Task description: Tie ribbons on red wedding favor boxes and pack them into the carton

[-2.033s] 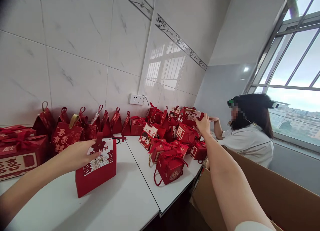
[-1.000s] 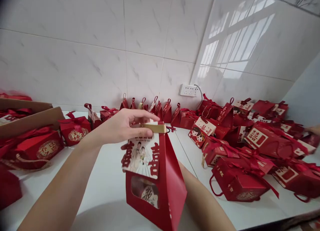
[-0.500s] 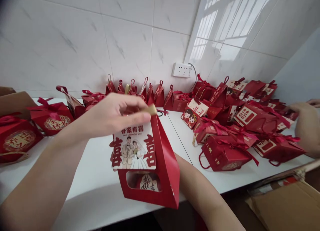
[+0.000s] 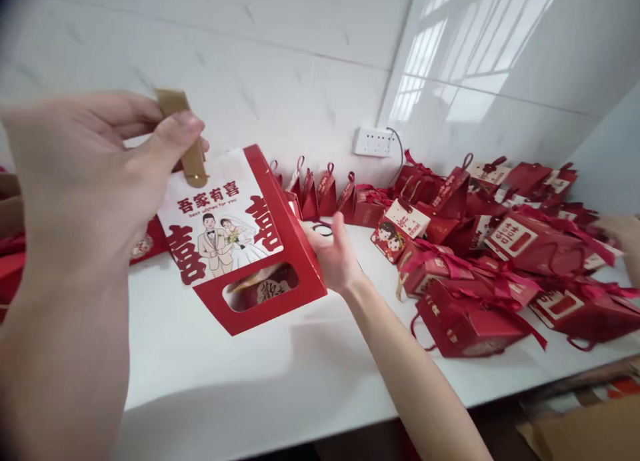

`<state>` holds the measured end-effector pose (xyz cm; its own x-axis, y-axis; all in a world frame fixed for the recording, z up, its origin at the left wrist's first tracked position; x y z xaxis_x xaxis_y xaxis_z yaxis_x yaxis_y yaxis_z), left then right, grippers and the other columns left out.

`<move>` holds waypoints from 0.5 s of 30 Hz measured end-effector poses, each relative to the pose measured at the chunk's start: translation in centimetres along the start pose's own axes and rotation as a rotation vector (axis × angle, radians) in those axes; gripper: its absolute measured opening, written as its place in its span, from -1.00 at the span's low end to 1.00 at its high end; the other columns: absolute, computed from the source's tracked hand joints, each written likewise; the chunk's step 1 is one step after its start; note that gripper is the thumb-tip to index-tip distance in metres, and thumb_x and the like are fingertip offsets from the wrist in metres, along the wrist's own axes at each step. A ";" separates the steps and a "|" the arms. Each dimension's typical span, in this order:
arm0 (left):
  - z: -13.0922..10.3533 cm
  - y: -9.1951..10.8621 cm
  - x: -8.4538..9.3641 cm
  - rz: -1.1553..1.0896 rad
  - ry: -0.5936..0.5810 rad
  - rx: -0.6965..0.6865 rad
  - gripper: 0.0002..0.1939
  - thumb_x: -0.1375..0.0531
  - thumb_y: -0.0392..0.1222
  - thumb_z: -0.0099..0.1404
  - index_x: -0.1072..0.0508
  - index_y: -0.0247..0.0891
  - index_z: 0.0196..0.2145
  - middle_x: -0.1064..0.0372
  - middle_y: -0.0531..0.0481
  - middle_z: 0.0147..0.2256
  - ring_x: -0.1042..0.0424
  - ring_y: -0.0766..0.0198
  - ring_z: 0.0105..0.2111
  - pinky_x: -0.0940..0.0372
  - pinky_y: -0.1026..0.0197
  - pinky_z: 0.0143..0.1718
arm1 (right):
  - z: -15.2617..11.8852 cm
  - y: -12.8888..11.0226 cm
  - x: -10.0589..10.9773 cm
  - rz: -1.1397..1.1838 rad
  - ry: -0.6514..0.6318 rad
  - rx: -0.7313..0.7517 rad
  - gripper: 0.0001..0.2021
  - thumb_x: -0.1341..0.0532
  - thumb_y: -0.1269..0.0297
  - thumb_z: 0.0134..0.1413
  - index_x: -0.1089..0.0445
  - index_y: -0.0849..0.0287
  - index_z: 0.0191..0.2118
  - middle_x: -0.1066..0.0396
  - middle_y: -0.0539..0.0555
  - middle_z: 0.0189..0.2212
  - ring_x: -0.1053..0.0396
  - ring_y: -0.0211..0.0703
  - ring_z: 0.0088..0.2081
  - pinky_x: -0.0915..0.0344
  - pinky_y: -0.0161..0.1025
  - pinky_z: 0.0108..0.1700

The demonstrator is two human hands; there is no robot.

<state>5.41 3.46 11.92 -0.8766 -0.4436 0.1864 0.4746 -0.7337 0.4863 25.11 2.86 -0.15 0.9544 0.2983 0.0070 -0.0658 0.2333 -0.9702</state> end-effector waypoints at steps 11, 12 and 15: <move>1.2 -1.8 0.8 -0.324 0.263 0.159 -0.63 0.06 -0.03 0.37 -0.47 -0.24 -0.21 -0.46 -0.01 -0.20 -0.47 0.20 -0.17 -0.41 0.14 -0.25 | -2.9 -1.8 -2.3 0.142 0.166 0.115 -0.45 -0.15 -0.22 -0.06 -0.29 -0.07 0.02 -0.40 0.09 -0.02 -0.39 0.16 -0.03 -0.44 -0.05 -0.21; 1.1 -1.5 0.9 -0.340 0.237 0.191 -0.66 0.07 -0.06 0.37 -0.44 -0.18 -0.15 -0.43 0.05 -0.12 -0.42 0.21 -0.07 -0.39 0.14 -0.18 | -3.0 -1.8 -2.4 0.178 0.200 0.117 -0.45 -0.12 -0.23 -0.05 -0.29 -0.06 0.02 -0.42 0.10 -0.06 -0.40 0.16 -0.04 -0.45 -0.06 -0.23; 0.6 -0.9 0.6 -0.428 0.021 0.337 -0.61 -0.07 0.03 0.26 -0.32 -0.15 0.00 -0.32 -0.01 0.04 -0.30 0.03 0.07 -0.36 0.02 -0.10 | -3.4 -2.5 -2.8 0.252 0.264 0.121 -0.45 -0.09 -0.23 -0.02 -0.29 0.02 0.00 -0.46 0.13 -0.13 -0.42 0.17 -0.07 -0.46 -0.06 -0.26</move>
<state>4.39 4.12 12.13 -0.9826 -0.1541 -0.1042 0.0206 -0.6469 0.7623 23.63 -1.73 1.38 0.9451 0.1154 -0.3057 -0.3265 0.2952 -0.8979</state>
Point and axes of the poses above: each hand's wrist, its own z-axis towards the middle knuckle, its own x-axis out of the back of the hand, y = z × x, the point moved 1 cm from there along z, towards the middle knuckle
